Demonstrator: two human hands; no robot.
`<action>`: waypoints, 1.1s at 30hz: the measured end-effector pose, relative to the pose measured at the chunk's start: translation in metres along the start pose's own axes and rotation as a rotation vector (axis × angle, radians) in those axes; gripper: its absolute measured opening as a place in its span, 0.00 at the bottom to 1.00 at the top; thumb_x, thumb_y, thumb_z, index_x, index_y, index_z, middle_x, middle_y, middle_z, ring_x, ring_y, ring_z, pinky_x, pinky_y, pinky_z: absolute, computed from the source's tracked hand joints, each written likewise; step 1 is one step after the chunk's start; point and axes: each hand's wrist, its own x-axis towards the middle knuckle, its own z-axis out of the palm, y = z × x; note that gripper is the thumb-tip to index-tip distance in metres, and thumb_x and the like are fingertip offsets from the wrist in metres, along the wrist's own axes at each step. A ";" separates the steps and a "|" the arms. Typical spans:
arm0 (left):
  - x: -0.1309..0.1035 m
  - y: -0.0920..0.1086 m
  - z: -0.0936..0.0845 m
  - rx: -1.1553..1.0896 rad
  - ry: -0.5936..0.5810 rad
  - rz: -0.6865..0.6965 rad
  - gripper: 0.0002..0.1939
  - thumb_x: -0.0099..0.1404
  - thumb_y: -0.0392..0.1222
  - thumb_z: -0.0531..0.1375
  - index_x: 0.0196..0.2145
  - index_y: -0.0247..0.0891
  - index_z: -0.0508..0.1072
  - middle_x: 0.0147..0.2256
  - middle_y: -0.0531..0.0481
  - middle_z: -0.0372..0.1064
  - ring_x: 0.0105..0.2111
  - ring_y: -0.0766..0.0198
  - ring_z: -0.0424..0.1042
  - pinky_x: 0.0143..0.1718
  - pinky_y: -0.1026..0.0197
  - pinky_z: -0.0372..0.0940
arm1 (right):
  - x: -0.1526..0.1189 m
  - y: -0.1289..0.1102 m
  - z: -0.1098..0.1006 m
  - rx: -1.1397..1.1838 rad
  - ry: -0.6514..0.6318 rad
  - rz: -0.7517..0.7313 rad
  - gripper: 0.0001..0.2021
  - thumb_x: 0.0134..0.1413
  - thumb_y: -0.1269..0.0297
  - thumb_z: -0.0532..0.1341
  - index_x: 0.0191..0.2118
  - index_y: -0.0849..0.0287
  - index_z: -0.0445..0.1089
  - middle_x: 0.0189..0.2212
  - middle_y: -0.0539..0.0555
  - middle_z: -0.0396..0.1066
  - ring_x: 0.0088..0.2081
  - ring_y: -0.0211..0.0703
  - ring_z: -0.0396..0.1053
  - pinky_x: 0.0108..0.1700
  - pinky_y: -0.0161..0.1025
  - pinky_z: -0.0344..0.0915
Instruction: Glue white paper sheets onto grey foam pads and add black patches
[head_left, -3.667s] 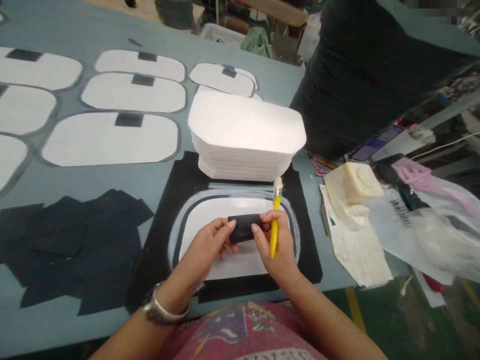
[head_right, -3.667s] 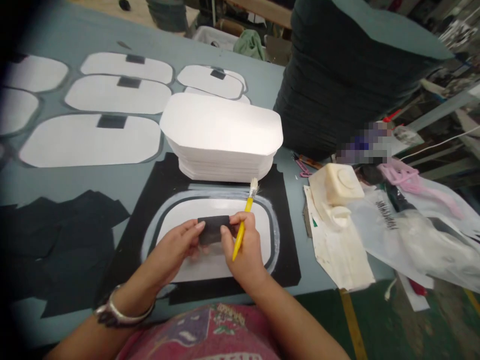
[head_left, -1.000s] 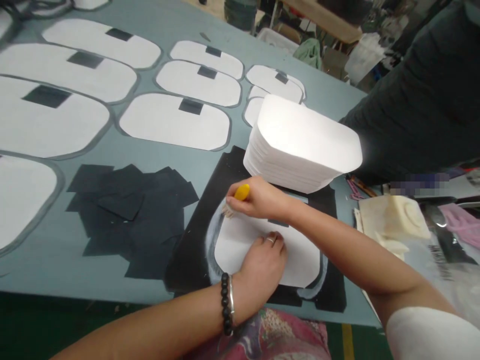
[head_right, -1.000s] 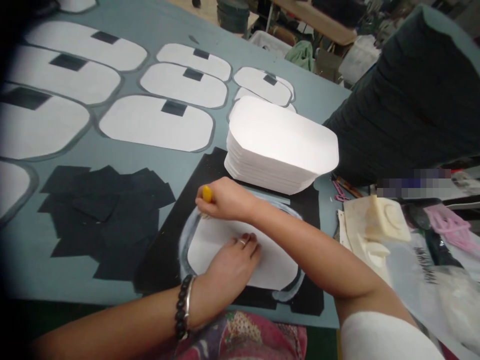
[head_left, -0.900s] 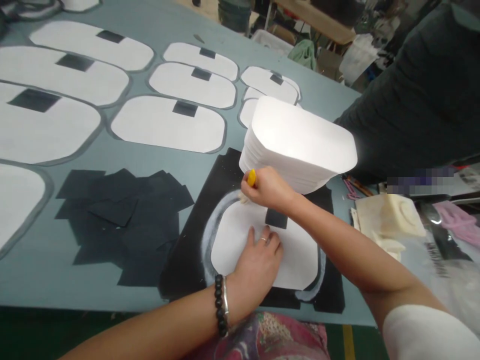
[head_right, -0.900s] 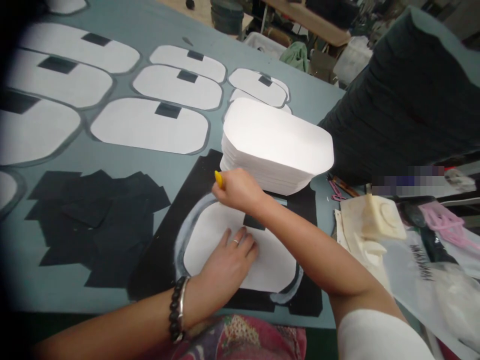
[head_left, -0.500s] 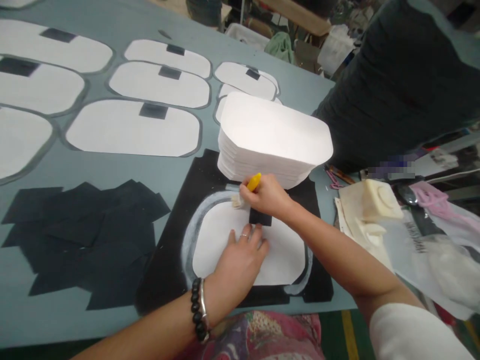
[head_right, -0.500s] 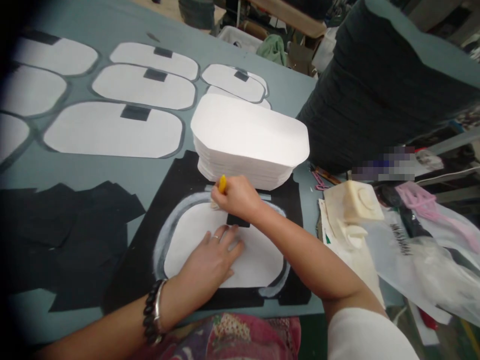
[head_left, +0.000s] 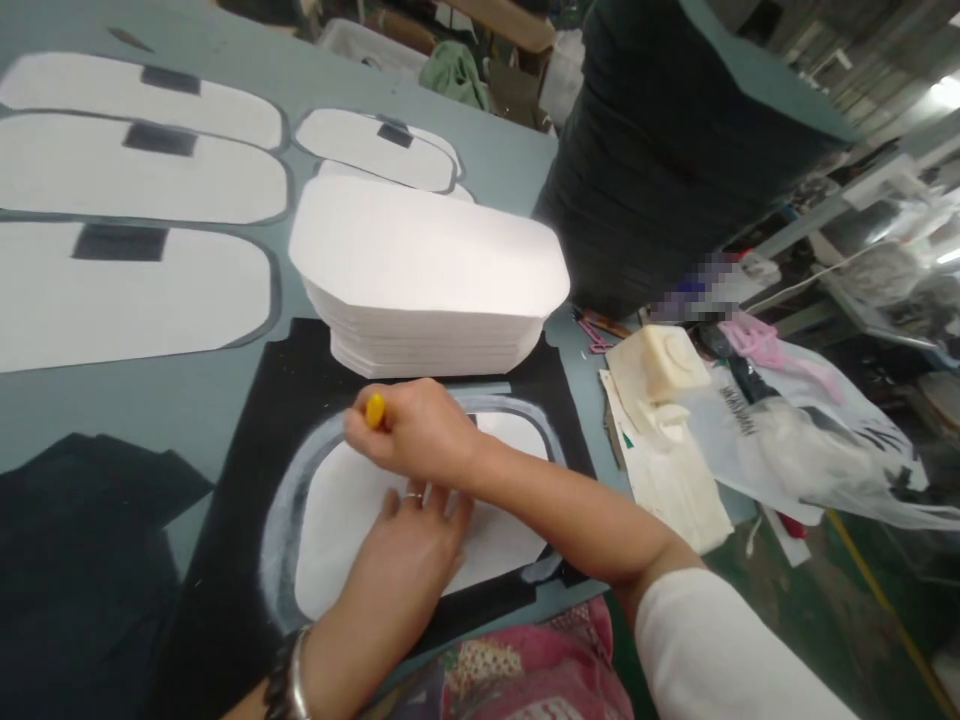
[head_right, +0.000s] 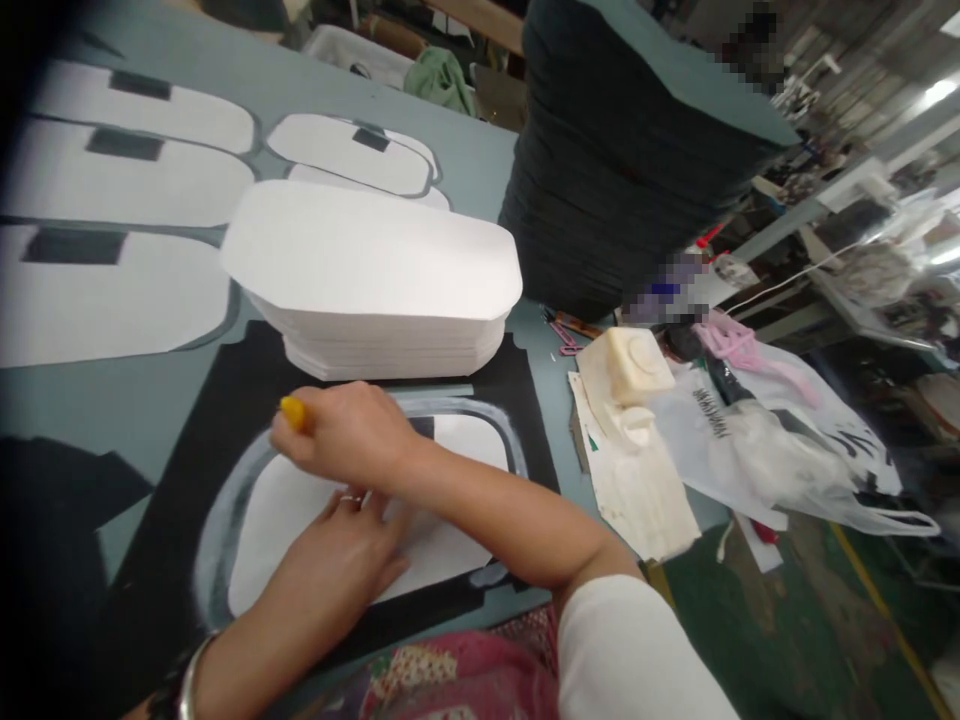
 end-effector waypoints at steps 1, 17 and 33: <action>0.000 0.000 0.000 0.008 0.004 0.005 0.22 0.66 0.36 0.64 0.58 0.39 0.76 0.58 0.30 0.71 0.59 0.35 0.71 0.56 0.35 0.70 | -0.007 0.010 -0.005 0.013 0.017 0.025 0.12 0.69 0.60 0.59 0.36 0.58 0.75 0.27 0.50 0.76 0.30 0.37 0.70 0.36 0.33 0.58; 0.003 -0.001 -0.003 0.100 0.020 0.049 0.28 0.67 0.43 0.65 0.64 0.43 0.72 0.67 0.30 0.62 0.65 0.33 0.64 0.57 0.36 0.70 | -0.144 0.097 -0.073 0.071 0.327 0.519 0.20 0.65 0.48 0.63 0.28 0.58 0.74 0.20 0.50 0.73 0.23 0.38 0.71 0.31 0.34 0.62; 0.002 -0.003 0.005 0.129 0.082 0.116 0.28 0.70 0.48 0.61 0.65 0.38 0.69 0.64 0.29 0.60 0.61 0.33 0.62 0.51 0.41 0.72 | -0.233 0.067 -0.028 0.119 0.537 0.668 0.25 0.65 0.43 0.61 0.24 0.55 0.64 0.17 0.47 0.66 0.21 0.36 0.65 0.28 0.34 0.59</action>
